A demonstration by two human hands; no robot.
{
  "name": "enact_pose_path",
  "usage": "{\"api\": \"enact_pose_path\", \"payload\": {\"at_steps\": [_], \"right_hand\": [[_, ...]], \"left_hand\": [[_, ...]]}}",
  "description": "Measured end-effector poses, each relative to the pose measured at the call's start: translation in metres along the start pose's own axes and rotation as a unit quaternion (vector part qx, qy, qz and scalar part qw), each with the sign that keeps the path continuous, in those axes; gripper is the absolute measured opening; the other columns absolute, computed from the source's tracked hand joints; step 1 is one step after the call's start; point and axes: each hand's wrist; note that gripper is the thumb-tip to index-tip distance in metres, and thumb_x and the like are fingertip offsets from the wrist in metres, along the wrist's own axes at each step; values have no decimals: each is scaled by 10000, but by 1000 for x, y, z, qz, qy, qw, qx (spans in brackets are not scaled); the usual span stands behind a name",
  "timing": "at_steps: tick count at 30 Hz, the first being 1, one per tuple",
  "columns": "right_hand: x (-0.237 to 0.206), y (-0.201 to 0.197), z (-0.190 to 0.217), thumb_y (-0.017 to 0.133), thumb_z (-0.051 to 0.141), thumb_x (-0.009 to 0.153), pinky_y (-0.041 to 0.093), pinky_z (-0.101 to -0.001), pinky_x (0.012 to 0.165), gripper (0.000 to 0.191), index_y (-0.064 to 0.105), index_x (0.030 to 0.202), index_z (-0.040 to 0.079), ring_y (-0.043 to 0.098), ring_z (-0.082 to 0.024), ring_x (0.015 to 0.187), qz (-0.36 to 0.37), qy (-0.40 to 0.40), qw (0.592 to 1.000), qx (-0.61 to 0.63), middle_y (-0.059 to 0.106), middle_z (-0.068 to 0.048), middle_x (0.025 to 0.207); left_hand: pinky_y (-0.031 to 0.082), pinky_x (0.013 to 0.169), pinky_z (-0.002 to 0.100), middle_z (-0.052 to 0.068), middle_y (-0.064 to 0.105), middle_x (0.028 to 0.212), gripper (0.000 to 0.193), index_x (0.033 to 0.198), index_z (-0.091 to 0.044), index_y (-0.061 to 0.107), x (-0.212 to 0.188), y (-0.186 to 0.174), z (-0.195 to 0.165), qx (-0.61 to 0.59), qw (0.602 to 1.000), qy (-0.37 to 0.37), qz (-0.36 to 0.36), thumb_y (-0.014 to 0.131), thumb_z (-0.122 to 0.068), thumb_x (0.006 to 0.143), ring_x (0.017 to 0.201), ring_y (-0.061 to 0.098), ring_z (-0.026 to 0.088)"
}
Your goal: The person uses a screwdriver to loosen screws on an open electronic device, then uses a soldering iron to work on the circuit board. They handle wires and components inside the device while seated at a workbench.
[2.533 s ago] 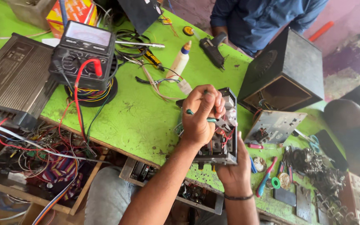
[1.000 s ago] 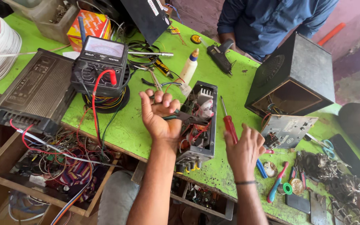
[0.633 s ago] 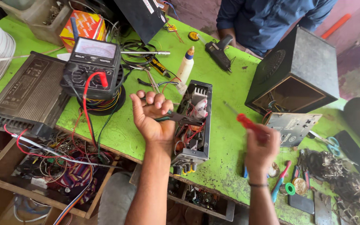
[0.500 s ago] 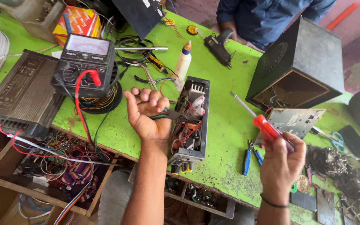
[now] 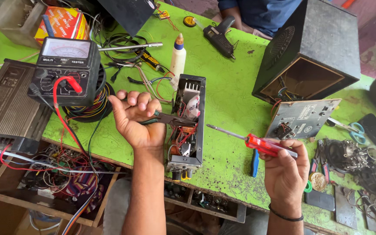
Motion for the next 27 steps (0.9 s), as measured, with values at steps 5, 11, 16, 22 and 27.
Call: {"api": "enact_pose_path", "payload": {"at_steps": [5, 11, 16, 22, 27], "right_hand": [[0, 3, 0, 568, 4, 1054, 546, -411, 913, 181, 547, 1234, 6, 687, -314, 1006, 15, 3, 1000, 0, 692, -279, 1178], [0, 2, -3, 541, 6, 1047, 540, -409, 904, 177, 543, 1223, 6, 688, -301, 999, 5, 19, 1000, -2, 688, -266, 1171], [15, -13, -4, 537, 96, 1096, 558, -358, 732, 135, 576, 1166, -13, 685, -241, 788, -4, 107, 993, -46, 698, -176, 957], [58, -19, 18, 584, 174, 1161, 514, -277, 552, 222, 644, 1164, -39, 643, -170, 632, 43, 172, 976, -122, 692, -153, 842], [59, 0, 50, 652, 95, 978, 584, -320, 810, 270, 577, 1210, -21, 694, -196, 895, 166, 111, 959, -203, 685, -162, 1087]], "left_hand": [[383, 650, 278, -7, 509, 884, 266, 1059, -144, 566, 0, 1, 1, -2, 1000, 0, 2, 618, -405, 1058, 780, 470, 145], [379, 645, 273, -3, 511, 886, 268, 1058, -141, 566, 0, 1, 0, 1, 1000, 1, 0, 620, -404, 1059, 778, 468, 145], [385, 649, 274, -6, 514, 886, 267, 1059, -143, 569, 0, 1, -1, -8, 1000, -5, 2, 621, -405, 1057, 777, 470, 145], [392, 641, 272, -9, 523, 876, 256, 1049, -146, 572, -1, 9, -3, -15, 1000, -4, -1, 627, -397, 1059, 764, 475, 140], [390, 624, 270, -20, 521, 859, 256, 1037, -149, 573, 0, 10, -8, -17, 1000, 4, -16, 632, -398, 1042, 750, 477, 135]]}}
Point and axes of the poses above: each hand's wrist, its own x-axis towards the middle knuckle, its own y-axis out of the palm, z = x × y
